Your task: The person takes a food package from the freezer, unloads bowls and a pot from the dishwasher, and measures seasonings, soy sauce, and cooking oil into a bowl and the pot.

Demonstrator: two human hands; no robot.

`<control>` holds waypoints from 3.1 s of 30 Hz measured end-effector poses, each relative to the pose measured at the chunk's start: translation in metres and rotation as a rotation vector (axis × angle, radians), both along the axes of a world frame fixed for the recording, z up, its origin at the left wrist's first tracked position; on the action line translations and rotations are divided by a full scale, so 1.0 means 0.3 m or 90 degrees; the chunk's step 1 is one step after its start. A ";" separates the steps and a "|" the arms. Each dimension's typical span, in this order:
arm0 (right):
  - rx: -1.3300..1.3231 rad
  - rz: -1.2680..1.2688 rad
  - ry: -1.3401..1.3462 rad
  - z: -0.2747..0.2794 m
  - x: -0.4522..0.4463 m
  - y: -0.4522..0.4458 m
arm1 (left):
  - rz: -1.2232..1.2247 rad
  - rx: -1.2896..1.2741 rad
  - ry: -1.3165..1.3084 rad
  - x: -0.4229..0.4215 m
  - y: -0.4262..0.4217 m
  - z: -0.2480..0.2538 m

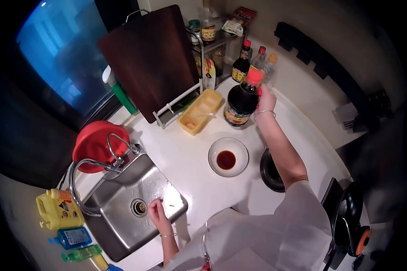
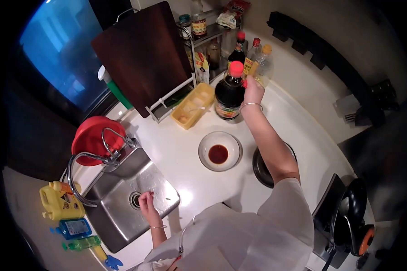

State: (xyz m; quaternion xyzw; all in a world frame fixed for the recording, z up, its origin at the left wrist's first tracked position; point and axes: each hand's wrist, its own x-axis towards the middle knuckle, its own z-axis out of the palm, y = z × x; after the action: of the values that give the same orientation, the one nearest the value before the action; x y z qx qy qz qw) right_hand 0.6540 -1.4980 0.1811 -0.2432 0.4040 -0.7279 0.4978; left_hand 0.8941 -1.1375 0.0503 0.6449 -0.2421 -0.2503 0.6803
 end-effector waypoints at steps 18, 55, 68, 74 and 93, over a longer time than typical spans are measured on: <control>-0.124 -0.209 0.368 -0.345 0.115 -0.614 | -0.052 0.119 0.071 0.007 -0.122 -0.089; -0.059 0.540 0.457 0.256 -0.236 0.673 | -0.399 -0.362 -0.367 -0.088 -0.397 0.708; -0.044 0.640 0.446 0.237 -0.224 0.877 | -0.738 -0.382 -0.426 -0.055 -0.374 0.738; -0.006 0.605 0.500 0.218 -0.216 0.903 | -0.725 -0.320 -0.373 -0.079 -0.345 0.708; -0.076 0.400 0.813 0.076 -0.207 0.901 | -0.551 -0.004 -0.392 -0.088 -0.401 0.535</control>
State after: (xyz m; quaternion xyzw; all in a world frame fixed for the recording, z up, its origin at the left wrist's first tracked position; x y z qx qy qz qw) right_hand 0.5918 -1.2278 0.2038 -0.7537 0.4869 -0.2864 0.3360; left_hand 0.8677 -1.2579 0.2107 0.5275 -0.6756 -0.3064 0.4140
